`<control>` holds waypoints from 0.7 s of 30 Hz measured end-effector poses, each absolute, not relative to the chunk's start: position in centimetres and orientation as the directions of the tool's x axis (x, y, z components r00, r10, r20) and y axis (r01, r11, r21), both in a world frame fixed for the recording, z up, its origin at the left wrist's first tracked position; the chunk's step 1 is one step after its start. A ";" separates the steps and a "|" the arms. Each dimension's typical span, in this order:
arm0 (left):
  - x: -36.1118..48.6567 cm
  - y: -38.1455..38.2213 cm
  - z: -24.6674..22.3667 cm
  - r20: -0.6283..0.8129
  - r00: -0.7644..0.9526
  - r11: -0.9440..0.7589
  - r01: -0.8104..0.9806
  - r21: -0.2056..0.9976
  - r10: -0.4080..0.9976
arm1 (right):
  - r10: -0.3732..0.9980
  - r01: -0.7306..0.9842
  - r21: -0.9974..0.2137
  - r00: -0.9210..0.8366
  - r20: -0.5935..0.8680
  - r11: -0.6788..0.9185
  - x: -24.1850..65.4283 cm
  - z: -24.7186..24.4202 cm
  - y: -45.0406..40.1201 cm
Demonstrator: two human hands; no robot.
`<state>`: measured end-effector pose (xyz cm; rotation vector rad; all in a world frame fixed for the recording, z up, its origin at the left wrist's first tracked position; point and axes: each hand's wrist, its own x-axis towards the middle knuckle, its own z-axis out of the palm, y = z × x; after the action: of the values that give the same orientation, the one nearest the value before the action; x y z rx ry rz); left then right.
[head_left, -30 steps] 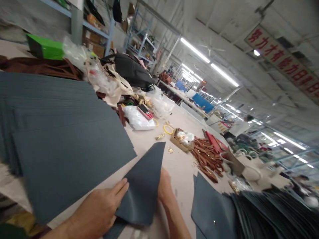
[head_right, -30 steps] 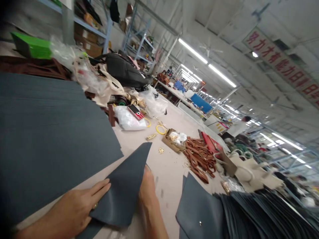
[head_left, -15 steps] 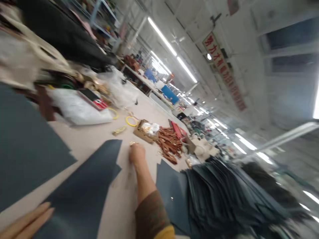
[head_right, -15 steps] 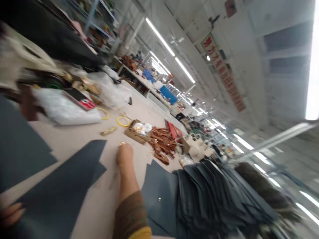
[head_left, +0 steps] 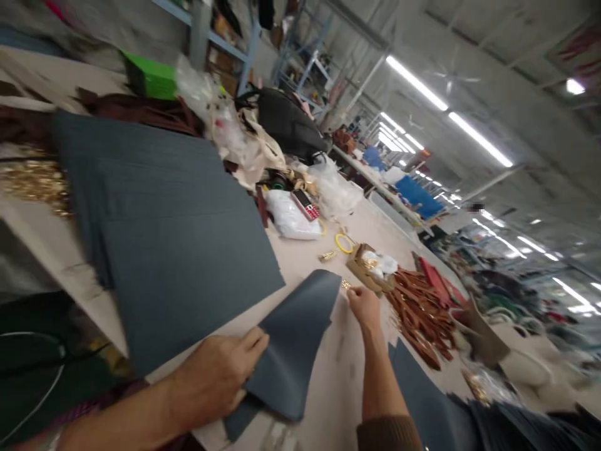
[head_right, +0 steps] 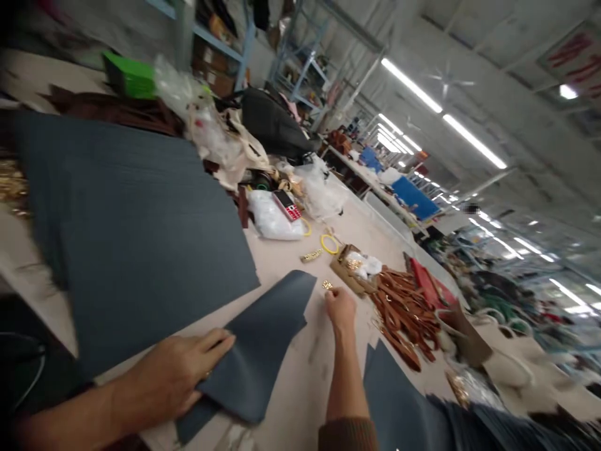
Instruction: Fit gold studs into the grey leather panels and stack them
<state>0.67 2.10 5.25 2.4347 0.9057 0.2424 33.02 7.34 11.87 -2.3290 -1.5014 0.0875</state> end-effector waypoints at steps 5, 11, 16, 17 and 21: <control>1.2 2.2 6.4 -0.004 0.790 -0.686 0.535 0.493 0.613 | 0.931 0.638 -0.741 0.362 0.050 -0.208 28.3 12.2 2.9; 0.9 2.2 6.9 0.027 0.824 -0.755 0.504 0.420 0.566 | 0.969 0.559 -0.801 0.019 -0.246 -0.214 20.1 9.1 0.8; 0.7 2.2 7.0 0.027 0.821 -0.755 0.511 0.410 0.571 | 0.951 0.669 -0.718 -0.053 -0.304 -0.192 19.1 8.2 2.0; 0.7 2.2 7.0 0.030 0.820 -0.755 0.511 0.411 0.571 | 0.946 0.672 -0.714 -0.062 -0.318 -0.196 19.1 8.4 2.2; 0.7 2.3 6.7 0.039 0.821 -0.755 0.505 0.417 0.570 | 0.926 0.661 -0.714 -0.075 -0.370 -0.231 18.8 9.2 2.7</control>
<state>0.73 2.25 6.73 2.6114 0.8059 0.2290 18.83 2.72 9.23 -1.8931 -1.7165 1.2072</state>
